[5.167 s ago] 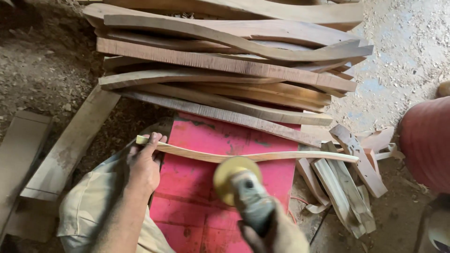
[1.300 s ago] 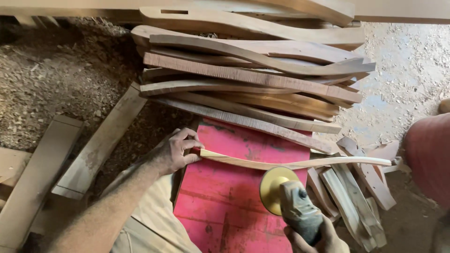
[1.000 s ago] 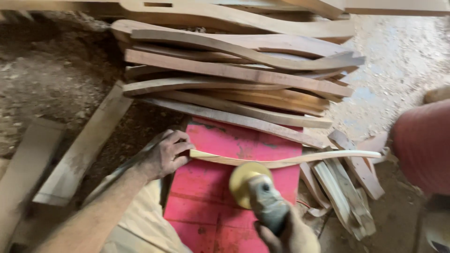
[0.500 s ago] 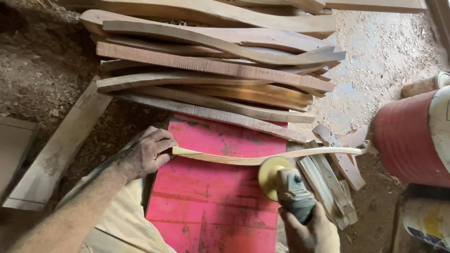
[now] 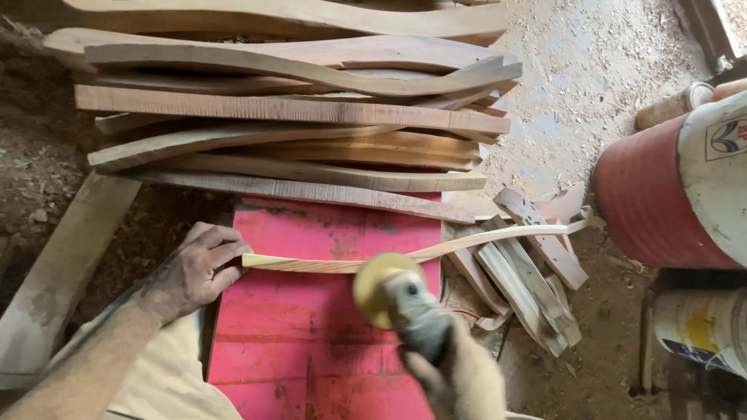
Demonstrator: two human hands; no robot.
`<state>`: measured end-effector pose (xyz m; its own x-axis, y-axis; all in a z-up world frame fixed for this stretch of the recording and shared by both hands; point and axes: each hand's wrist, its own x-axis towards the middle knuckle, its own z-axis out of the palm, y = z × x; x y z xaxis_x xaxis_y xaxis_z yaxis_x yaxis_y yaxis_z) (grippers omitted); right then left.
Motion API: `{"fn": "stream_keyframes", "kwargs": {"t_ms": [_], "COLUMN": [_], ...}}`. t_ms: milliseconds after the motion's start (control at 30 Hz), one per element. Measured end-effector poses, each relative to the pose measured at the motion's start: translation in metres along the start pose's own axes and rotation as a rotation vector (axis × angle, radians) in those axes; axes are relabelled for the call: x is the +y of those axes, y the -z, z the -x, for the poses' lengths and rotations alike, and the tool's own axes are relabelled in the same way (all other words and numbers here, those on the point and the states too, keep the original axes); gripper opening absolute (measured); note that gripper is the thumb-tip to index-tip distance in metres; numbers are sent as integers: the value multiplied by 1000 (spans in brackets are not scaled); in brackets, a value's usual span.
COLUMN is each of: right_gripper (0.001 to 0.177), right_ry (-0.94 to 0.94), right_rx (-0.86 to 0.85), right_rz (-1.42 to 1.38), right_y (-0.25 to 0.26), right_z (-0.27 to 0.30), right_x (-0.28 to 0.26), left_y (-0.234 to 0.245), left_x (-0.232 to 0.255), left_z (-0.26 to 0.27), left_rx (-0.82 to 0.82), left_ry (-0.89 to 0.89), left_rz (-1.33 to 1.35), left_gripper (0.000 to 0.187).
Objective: Sanding a curved wooden piece with an angle grinder.
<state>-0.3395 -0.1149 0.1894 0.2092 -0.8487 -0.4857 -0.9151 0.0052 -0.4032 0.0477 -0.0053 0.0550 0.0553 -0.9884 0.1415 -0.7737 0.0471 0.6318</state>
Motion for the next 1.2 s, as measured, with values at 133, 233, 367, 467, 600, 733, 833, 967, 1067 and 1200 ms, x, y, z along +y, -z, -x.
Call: {"fn": "stream_keyframes", "kwargs": {"t_ms": [133,233,367,467,600,733,833,967,1067,1200], "right_gripper": [72,62,48,42,48,51,52,54,52,53], "right_ry": [-193,-290,-110,-195,-158,-370,-365,-261,-440,-132], "right_rx": [133,230,238,352,385,446,468,492,466,457], "right_rz": [6,-29,-177,-350,-463,-392,-424,-639,-411,-826], "right_y": [31,57,78,88,88,97,103,97,118,91], "right_z": [-21,-32,-62,-24,-2,25,42,46,56,43], "right_x": [54,96,235,221,230,204,214,258,223,265], "left_y": [-3,-2,12,2,-94,-162,-190,-113,-29,-49], "left_x": [-4,-5,12,80,151,192,187,230,270,216], "left_z": [1,2,-12,-42,-112,-163,-171,-167,-156,-117], "left_rx": [7,6,-7,61,-90,-246,-232,262,387,531], "left_ry": [-8,-11,-3,129,-2,118,122,145,448,569], "left_rz": [4,-9,-75,60,0,-140,-159,251,432,824], "left_gripper": [40,40,39,53,41,56,34,17,24,28]}}
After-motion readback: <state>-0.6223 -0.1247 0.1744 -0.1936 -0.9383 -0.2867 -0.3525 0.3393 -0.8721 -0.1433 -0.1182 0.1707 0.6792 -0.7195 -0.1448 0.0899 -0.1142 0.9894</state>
